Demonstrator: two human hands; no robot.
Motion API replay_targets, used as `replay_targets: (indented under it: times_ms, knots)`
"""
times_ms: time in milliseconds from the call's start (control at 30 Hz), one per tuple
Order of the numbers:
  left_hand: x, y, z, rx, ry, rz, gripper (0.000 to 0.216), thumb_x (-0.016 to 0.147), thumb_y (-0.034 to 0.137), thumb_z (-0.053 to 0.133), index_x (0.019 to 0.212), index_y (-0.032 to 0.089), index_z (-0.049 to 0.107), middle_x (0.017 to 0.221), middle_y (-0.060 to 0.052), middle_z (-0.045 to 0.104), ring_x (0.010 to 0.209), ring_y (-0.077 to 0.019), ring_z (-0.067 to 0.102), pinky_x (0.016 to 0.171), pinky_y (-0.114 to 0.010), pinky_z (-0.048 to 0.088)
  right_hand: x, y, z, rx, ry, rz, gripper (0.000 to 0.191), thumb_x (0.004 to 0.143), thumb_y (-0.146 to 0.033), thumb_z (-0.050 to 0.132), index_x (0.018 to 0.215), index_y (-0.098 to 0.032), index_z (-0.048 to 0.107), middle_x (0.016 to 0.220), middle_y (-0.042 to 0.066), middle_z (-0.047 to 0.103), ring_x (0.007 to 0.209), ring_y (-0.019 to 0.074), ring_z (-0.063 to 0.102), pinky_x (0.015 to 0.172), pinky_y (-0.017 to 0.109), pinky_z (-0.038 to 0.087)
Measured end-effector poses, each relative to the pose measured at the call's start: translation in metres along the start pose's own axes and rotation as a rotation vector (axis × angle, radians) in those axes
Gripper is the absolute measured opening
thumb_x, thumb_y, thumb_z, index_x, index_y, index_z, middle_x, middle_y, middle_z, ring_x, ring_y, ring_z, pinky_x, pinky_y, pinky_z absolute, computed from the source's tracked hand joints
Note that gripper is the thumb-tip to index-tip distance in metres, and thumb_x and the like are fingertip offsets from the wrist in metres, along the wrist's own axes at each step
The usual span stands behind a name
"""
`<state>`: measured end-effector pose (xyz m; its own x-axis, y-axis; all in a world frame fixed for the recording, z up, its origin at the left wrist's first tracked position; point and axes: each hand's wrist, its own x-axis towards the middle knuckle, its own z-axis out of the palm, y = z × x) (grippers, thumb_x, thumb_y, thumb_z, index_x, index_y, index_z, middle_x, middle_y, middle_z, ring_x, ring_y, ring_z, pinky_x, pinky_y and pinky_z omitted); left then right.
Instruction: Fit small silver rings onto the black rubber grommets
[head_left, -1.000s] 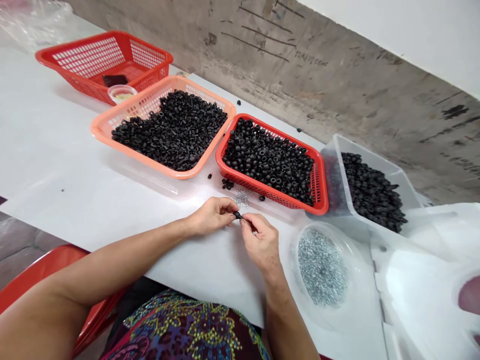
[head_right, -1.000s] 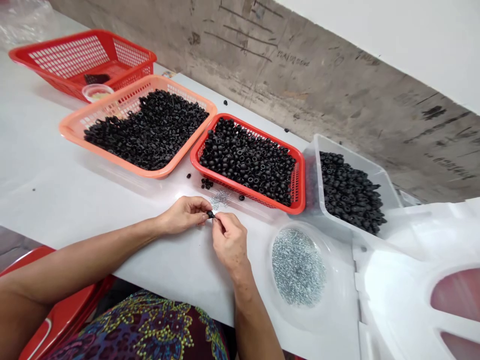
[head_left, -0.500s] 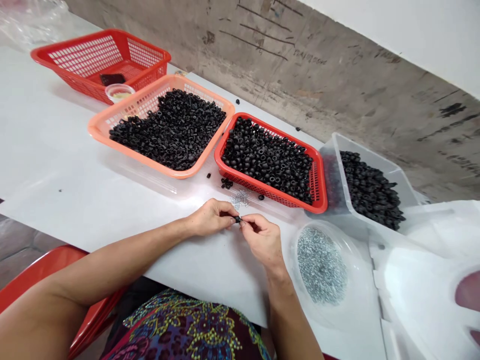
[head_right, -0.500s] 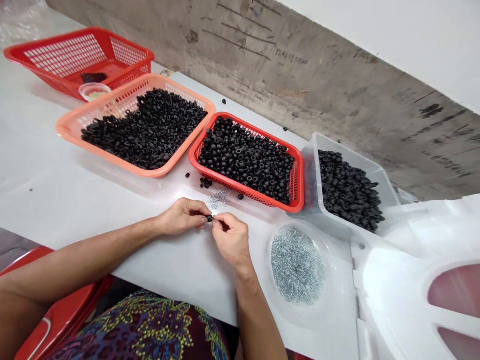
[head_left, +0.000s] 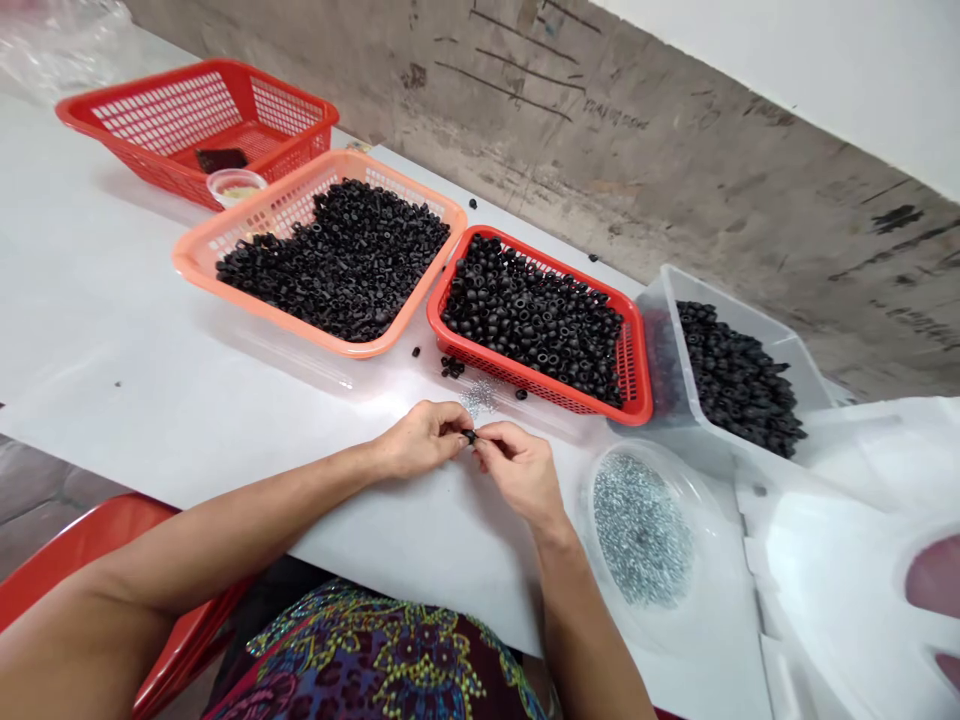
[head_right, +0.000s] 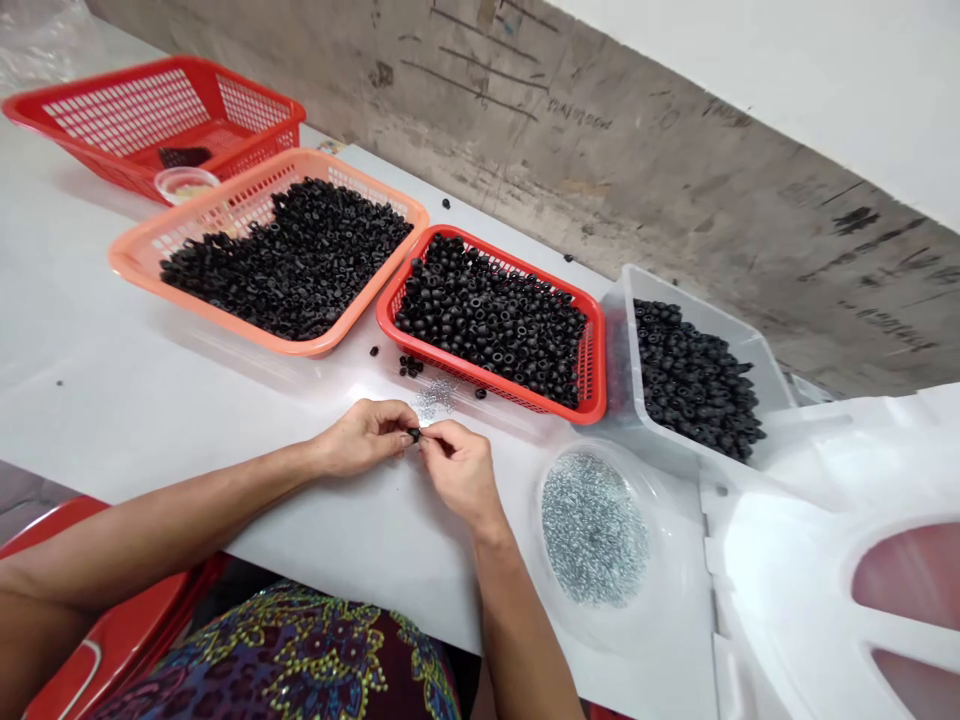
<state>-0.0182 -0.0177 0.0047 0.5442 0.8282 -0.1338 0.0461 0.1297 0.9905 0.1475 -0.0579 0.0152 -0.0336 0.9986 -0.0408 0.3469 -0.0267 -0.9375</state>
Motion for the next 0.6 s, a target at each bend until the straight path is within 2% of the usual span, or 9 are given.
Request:
replay_targets:
  times_ms: [100,200,333,433,500,600]
  knots:
    - [-0.003,0.005,0.0,0.018,-0.072,0.097,0.012,0.078,0.01,0.05,0.08,0.014,0.061,0.076,-0.001,0.061,0.071,-0.0113,0.053,0.067,-0.025,0.043,0.004,0.004,-0.009,0.316,-0.112,0.172,0.016,0.07,-0.03,0.074,0.076,-0.017,0.066,0.061,0.0,0.065,0.05,0.0118,0.056,0.05,0.026,0.048]
    - [-0.005,0.006,0.0,0.109,-0.08,0.183,0.015,0.08,0.01,0.048,0.084,0.015,0.061,0.081,-0.001,0.058,0.077,-0.0123,0.053,0.074,-0.027,0.044,0.006,0.008,-0.011,0.476,-0.154,0.23,0.025,0.065,-0.032,0.08,0.078,-0.017,0.065,0.061,0.0,0.066,0.05,0.0113,0.058,0.049,0.024,0.049]
    - [-0.005,0.0,0.001,0.207,-0.036,0.342,0.013,0.083,0.014,0.052,0.087,0.017,0.064,0.09,-0.004,0.05,0.088,-0.0156,0.05,0.083,-0.032,0.045,0.005,0.008,-0.01,0.57,-0.223,0.248,0.032,0.065,-0.034,0.082,0.089,-0.019,0.069,0.082,0.003,0.07,0.072,0.0152,0.066,0.062,0.028,0.057]
    - [-0.004,-0.004,0.002,0.236,0.004,0.384,0.012,0.081,0.014,0.055,0.084,0.018,0.066,0.099,-0.006,0.047,0.1,-0.0188,0.048,0.09,-0.036,0.045,0.004,0.007,-0.01,0.628,-0.337,0.272,0.042,0.067,-0.039,0.08,0.103,-0.019,0.07,0.1,0.007,0.07,0.089,0.0194,0.067,0.077,0.036,0.059]
    - [-0.003,-0.006,0.003,0.21,0.025,0.389,0.013,0.079,0.013,0.057,0.085,0.018,0.067,0.103,-0.007,0.047,0.104,-0.0198,0.048,0.093,-0.037,0.044,0.003,0.007,-0.009,0.654,-0.382,0.272,0.043,0.069,-0.04,0.078,0.106,-0.019,0.07,0.105,0.008,0.069,0.093,0.0197,0.066,0.082,0.037,0.058]
    - [-0.001,-0.008,0.003,0.075,0.042,0.384,0.014,0.079,0.016,0.058,0.09,0.018,0.068,0.102,-0.007,0.05,0.103,-0.0191,0.05,0.095,-0.038,0.043,0.004,0.007,-0.006,0.671,-0.34,0.249,0.038,0.07,-0.039,0.078,0.104,-0.021,0.073,0.103,0.007,0.07,0.089,0.0177,0.066,0.081,0.034,0.058]
